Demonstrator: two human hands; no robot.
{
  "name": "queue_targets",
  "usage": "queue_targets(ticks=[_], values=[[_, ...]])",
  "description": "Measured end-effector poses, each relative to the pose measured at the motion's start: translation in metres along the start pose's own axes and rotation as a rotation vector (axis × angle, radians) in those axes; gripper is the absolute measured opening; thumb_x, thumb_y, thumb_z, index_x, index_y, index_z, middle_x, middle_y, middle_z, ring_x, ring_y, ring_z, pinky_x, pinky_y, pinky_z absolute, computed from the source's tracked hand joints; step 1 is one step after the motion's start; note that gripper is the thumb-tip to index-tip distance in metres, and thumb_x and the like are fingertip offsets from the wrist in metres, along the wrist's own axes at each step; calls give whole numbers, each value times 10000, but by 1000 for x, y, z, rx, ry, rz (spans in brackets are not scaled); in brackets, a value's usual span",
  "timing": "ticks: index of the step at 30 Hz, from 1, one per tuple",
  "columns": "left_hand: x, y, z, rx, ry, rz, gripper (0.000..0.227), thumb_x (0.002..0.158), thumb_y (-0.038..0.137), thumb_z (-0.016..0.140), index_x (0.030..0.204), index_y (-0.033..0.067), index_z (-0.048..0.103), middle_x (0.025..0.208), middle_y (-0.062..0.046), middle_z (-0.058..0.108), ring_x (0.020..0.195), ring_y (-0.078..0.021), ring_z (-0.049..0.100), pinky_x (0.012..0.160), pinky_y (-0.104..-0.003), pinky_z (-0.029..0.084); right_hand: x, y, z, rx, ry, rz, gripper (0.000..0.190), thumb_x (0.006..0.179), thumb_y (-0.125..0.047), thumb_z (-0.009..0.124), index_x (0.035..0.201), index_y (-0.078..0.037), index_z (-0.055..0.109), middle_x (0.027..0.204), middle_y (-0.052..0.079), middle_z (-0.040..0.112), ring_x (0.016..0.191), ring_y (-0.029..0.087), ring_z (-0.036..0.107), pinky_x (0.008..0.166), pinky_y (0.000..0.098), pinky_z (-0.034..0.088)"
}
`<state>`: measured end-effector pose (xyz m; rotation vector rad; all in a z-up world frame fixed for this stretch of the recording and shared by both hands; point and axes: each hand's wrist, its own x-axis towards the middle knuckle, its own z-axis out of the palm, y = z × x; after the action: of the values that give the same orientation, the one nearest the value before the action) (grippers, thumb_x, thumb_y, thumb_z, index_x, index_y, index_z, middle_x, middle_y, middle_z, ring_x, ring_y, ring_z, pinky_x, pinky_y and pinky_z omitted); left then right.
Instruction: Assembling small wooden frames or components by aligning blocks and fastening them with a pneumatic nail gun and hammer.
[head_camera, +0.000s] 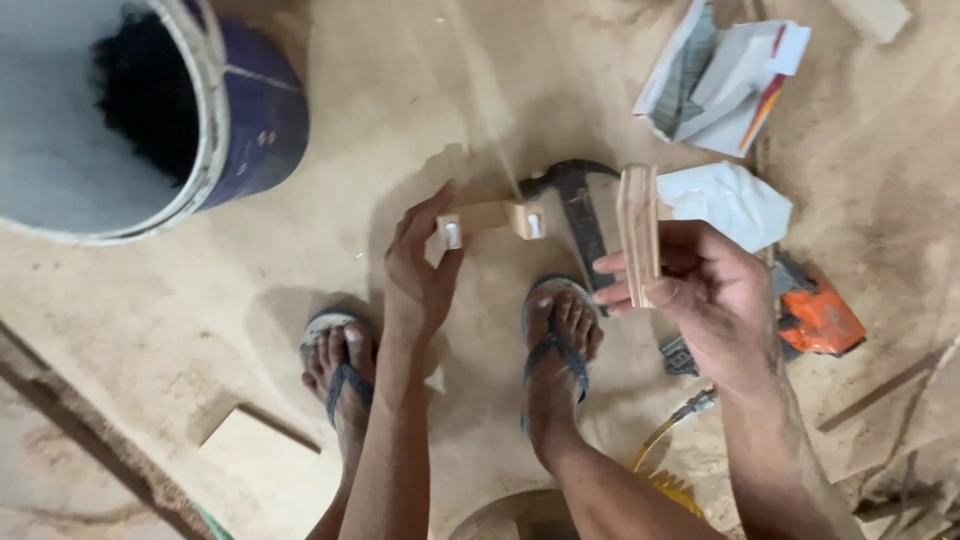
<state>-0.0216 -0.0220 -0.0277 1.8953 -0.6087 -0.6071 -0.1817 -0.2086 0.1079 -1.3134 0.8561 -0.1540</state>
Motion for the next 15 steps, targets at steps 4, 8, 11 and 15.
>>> queue_targets(ticks=[4, 8, 11, 15], values=[[-7, 3, -4, -41, 24, -7, 422, 933, 32, 600, 1349, 97, 584, 1319, -96, 630, 1225, -257, 628, 1035, -349, 534, 6, 7, 16, -611, -54, -157, 352, 909, -166, 665, 1187, 27, 566, 1066, 155, 748, 956, 195, 743, 844, 284, 607], [-8, -6, -3, -44, 24, 48, 550, 824, -64, 560, 1345, 107, 583, 1319, -105, 621, 1237, -285, 623, 1026, -388, 551, 31, 25, 28, -1104, -132, -774, 356, 998, -297, 649, 1206, -10, 686, 1142, 143, 606, 995, 319, 550, 881, 417, 470], [-10, -10, -1, -39, 25, 65, 644, 751, -92, 545, 1358, 121, 571, 1330, -104, 616, 1240, -288, 625, 1015, -399, 556, 41, 35, 31, -1202, -116, -893, 357, 1027, -332, 649, 1261, -67, 700, 1108, 120, 625, 915, 305, 525, 823, 413, 458], [-11, -10, -2, -48, 18, 36, 572, 852, -16, 569, 1412, 89, 516, 1386, -114, 582, 1298, -294, 590, 1042, -402, 535, 48, 36, 38, -1216, -140, -914, 338, 1022, -323, 695, 1258, -82, 712, 1111, 99, 628, 916, 308, 518, 833, 414, 436]])
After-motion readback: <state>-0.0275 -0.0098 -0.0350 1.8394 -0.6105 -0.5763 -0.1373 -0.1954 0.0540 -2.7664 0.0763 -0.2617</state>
